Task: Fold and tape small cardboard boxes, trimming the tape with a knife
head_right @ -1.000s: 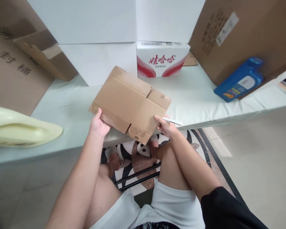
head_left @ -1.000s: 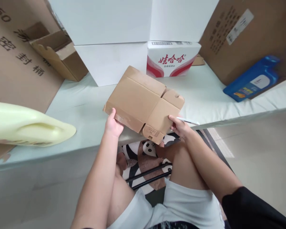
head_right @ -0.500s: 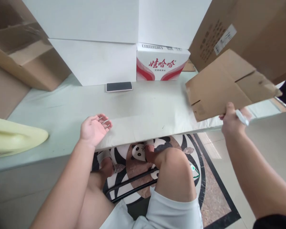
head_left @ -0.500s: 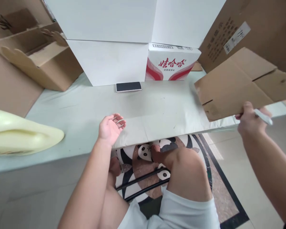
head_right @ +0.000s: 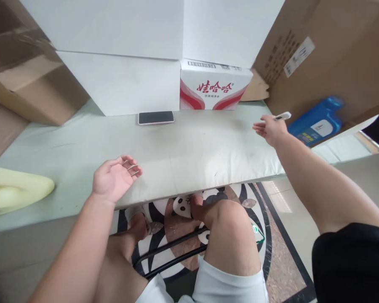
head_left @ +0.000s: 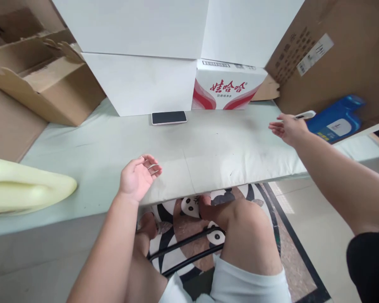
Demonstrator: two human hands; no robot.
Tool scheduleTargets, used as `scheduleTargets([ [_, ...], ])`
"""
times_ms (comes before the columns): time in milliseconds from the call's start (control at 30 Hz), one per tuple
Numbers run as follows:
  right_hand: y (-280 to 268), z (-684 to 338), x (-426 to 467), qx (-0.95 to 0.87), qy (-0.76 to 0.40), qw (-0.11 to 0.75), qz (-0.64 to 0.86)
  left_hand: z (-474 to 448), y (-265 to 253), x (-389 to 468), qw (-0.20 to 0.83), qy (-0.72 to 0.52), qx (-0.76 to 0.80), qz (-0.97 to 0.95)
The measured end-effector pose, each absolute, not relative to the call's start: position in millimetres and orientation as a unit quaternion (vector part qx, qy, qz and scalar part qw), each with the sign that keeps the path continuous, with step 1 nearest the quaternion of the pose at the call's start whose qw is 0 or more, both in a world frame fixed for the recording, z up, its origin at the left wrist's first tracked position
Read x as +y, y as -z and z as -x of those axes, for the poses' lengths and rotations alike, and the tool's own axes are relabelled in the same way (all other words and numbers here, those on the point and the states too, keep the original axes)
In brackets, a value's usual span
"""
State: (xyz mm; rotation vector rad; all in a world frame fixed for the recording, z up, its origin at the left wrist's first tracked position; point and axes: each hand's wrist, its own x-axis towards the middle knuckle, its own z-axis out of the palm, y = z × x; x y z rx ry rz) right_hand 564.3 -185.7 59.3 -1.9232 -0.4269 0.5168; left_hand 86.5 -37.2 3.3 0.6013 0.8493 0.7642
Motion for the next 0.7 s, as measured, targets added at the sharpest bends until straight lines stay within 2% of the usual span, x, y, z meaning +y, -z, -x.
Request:
scheduleTargets([
  [133,-77,-511,-192,-0.179,-0.23,0.462,0.837,-82,-11,-47,0.814,-0.366,0.36,-0.272],
  [300,-107,-431,-150,-0.31,-0.249,0.358,0.845,-66,-18,-56,0.819,-0.388,0.323,-0.273],
  [567,-91,-239,9,-0.603,-0.311,0.257,0.688,-37,-14,-45,0.743,-0.461,0.375,-0.309],
  [700,-79,-144,99,-0.683,-0.311,0.273,0.602,-33,-11,-30,0.725,-0.443,0.412,-0.33],
])
